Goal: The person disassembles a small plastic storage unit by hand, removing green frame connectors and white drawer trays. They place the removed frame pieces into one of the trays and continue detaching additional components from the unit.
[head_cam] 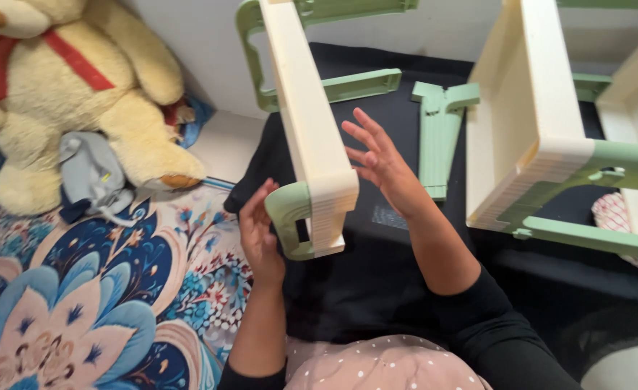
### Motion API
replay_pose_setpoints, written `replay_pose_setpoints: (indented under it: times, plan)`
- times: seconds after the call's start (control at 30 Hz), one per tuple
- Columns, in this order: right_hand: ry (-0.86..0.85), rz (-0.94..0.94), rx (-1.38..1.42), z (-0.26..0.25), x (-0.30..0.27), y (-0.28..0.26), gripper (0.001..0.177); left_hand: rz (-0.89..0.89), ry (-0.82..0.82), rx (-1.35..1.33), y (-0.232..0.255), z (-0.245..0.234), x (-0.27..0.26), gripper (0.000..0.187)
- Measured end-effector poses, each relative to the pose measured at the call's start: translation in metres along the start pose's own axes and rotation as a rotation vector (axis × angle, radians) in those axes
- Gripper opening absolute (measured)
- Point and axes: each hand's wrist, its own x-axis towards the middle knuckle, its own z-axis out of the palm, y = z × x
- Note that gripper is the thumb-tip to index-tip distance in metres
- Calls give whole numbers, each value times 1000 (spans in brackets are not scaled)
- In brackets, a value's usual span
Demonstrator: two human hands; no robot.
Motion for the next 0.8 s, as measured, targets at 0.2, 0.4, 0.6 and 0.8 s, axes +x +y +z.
replay_pose_setpoints:
  times: [0.2, 0.4, 0.6, 0.8]
  plan:
    - [-76, 5, 49, 29, -9, -19, 91, -49, -54, -143, 64, 45, 33, 82]
    - [-113, -58, -56, 30, -18, -10, 82, 14, 180, 259, 49, 49, 33, 47]
    - [-121, -113, -210, 20, -21, 2, 68, 7, 244, 173, 37, -20, 72, 54]
    - [60, -119, -288, 5, -6, 0, 56, 84, 208, 164, 38, -80, 77, 63]
